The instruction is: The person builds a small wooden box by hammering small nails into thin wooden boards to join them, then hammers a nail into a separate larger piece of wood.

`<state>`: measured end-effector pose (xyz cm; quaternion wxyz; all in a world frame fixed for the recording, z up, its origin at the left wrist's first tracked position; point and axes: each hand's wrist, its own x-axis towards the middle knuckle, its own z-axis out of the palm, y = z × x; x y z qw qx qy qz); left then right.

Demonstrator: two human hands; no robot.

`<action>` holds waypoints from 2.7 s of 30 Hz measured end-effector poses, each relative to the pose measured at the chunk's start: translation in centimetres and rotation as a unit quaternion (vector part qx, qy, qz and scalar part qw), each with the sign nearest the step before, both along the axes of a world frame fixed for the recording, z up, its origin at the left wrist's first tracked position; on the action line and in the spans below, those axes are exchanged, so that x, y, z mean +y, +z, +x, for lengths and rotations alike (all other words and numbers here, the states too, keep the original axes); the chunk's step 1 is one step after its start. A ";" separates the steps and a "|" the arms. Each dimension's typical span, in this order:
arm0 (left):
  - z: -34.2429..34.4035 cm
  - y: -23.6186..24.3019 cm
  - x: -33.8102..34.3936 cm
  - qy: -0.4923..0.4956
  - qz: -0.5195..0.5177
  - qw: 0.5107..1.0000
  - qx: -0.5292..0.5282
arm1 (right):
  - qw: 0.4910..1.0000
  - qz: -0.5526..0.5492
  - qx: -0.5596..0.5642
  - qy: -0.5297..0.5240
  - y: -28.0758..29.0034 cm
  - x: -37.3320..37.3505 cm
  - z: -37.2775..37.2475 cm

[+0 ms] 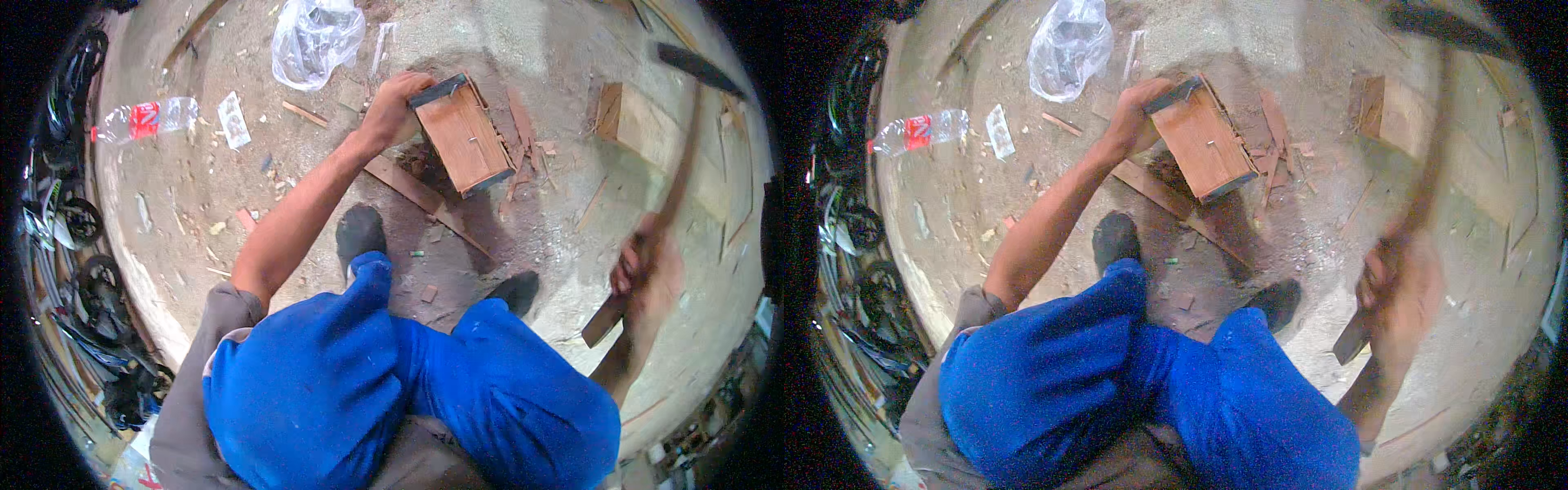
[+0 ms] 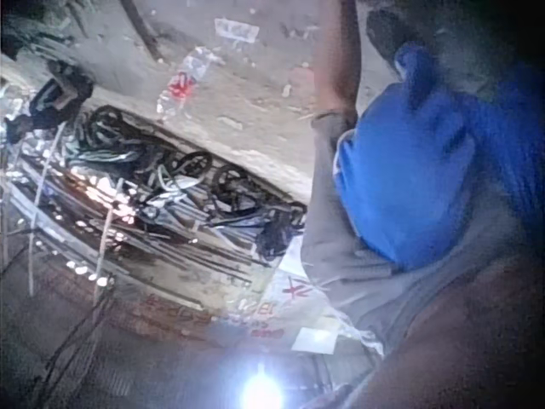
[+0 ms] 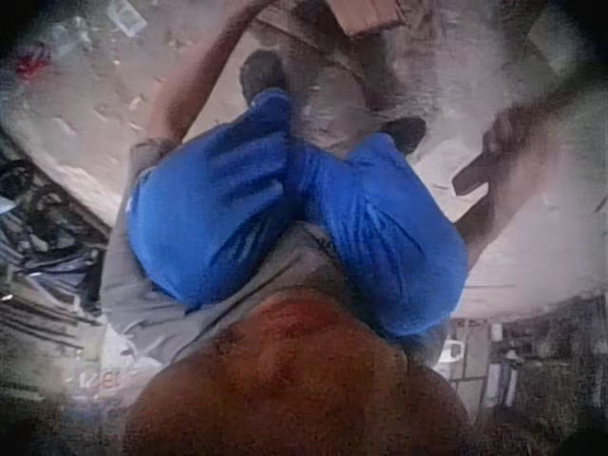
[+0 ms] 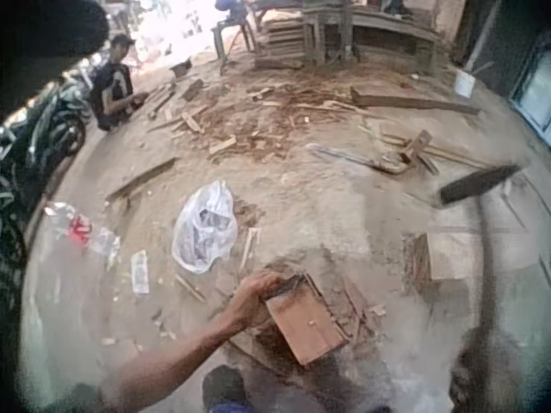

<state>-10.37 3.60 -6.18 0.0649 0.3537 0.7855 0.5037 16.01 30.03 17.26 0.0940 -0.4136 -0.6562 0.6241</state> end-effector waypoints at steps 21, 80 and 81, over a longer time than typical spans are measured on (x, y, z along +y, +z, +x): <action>-2.6 3.6 5.2 -0.122 -0.155 0.975 0.101 | 0.939 0.262 0.018 0.221 -8.3 -2.0 3.3; -0.2 1.6 4.0 -0.102 -0.067 0.986 0.114 | 0.992 0.077 0.042 0.091 0.0 -5.2 -0.7; -0.6 1.9 4.3 -0.103 -0.062 0.985 0.123 | 0.992 0.017 0.125 -0.012 -1.7 -5.0 -0.6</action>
